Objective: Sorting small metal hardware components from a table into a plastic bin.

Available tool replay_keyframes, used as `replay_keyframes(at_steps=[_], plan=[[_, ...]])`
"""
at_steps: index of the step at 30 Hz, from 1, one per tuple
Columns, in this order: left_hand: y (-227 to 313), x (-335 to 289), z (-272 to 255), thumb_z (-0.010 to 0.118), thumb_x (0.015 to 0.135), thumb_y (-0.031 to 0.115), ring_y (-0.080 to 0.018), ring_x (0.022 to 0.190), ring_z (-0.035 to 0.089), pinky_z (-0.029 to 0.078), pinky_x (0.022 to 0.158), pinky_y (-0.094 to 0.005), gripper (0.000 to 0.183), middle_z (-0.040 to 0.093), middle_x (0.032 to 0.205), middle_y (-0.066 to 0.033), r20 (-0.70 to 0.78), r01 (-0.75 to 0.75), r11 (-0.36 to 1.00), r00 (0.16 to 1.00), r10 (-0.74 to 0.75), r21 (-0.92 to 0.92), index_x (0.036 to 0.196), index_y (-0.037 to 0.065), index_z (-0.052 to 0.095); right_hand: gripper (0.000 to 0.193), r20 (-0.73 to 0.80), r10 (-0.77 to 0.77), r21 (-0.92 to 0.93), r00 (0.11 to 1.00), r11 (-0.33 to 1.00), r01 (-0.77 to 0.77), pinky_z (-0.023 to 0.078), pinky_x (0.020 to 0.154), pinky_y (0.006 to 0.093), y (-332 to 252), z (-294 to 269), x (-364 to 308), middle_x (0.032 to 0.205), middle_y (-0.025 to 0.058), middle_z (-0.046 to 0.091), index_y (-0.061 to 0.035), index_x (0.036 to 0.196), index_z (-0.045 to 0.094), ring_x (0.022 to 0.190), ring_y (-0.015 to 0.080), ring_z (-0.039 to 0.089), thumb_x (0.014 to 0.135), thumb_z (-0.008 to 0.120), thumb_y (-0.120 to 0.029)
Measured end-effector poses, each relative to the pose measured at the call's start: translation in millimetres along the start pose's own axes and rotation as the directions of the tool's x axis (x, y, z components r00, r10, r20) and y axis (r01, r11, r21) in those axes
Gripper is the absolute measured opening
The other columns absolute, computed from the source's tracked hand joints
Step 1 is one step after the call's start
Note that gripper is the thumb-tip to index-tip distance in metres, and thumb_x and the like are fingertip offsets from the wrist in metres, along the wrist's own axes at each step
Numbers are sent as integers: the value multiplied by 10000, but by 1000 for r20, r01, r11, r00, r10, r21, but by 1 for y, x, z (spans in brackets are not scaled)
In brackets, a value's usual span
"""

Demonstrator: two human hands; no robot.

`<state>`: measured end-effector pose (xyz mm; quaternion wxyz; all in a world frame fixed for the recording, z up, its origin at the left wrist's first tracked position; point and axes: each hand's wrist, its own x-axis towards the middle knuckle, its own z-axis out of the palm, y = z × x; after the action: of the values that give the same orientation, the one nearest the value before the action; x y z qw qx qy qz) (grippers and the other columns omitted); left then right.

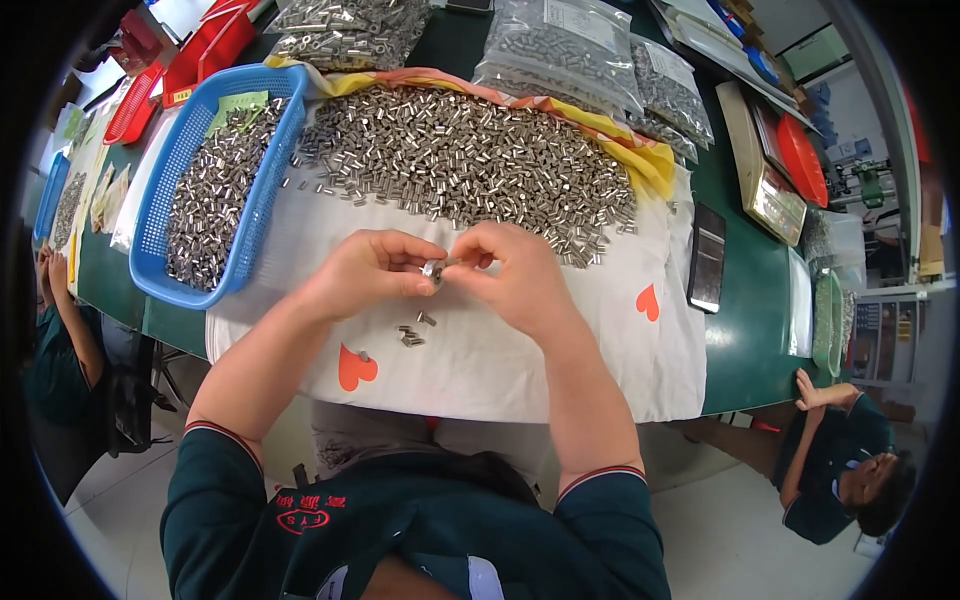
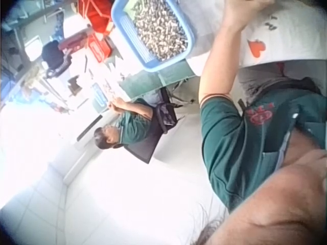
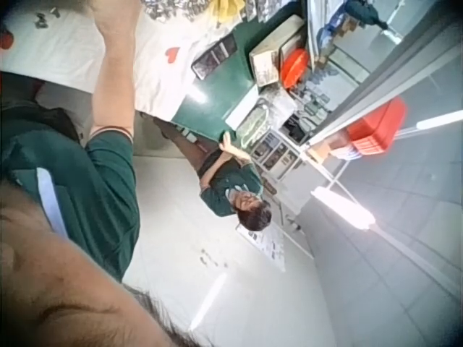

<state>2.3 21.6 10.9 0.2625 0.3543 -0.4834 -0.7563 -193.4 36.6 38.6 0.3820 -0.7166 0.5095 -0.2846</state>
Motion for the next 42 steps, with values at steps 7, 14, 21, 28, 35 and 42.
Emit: replay_keyframes(at_steps=[7, 14, 21, 28, 35, 42], plan=[[2, -5, 1, 690, 722, 50, -61, 806, 559, 465, 720, -213, 323, 622, 866, -20, 100, -22, 991, 995, 9, 130, 1025, -9, 592, 131, -250, -139, -411, 958, 911, 25, 410, 698, 359, 24, -5, 10, 739, 68, 570, -65, 815, 622, 746, 248, 529, 697, 632, -119], [6, -4, 3, 689, 723, 53, -66, 793, 560, 465, 719, -214, 320, 618, 871, -20, 103, -35, 990, 994, 21, 135, 1023, -4, 594, 96, -219, -197, -569, 956, 821, 38, 397, 737, 331, 26, 4, 12, 757, 47, 550, -79, 783, 624, 804, 235, 507, 701, 632, -129], [1, 0, 0, 641, 763, 27, -89, 815, 571, 466, 744, -219, 334, 603, 911, -43, -54, -45, 998, 998, 43, -46, 1080, -19, 545, 56, -253, -64, -108, 965, 993, 38, 429, 676, 284, 2, 1, 3, 786, 46, 597, -41, 776, 623, 744, 171, 550, 723, 623, -59], [-1, 3, 0, 633, 756, -9, -70, 827, 557, 459, 729, -202, 355, 596, 944, -36, -70, -55, 994, 996, 49, -94, 1097, -14, 533, 78, -64, -22, 173, 998, 984, 33, 438, 631, 229, 0, 6, -1, 767, 30, 605, -18, 791, 620, 708, 106, 556, 715, 628, -5], [-1, 4, 3, 661, 732, -7, -65, 787, 560, 467, 696, -196, 347, 607, 893, -28, -128, -76, 993, 988, 87, 85, 1067, -18, 569, 75, -180, -219, -124, 959, 972, 199, 446, 585, 283, 0, 17, -1, 700, 51, 584, -35, 734, 589, 650, 189, 560, 675, 633, -27], [-4, 4, 0, 693, 723, 64, -59, 775, 559, 468, 702, -203, 359, 615, 860, -21, -133, -107, 994, 985, 110, 27, 1060, -2, 586, 66, -233, -219, -119, 948, 974, 196, 442, 578, 304, -3, 19, -3, 684, 57, 577, -42, 730, 583, 639, 208, 552, 680, 625, -43]])
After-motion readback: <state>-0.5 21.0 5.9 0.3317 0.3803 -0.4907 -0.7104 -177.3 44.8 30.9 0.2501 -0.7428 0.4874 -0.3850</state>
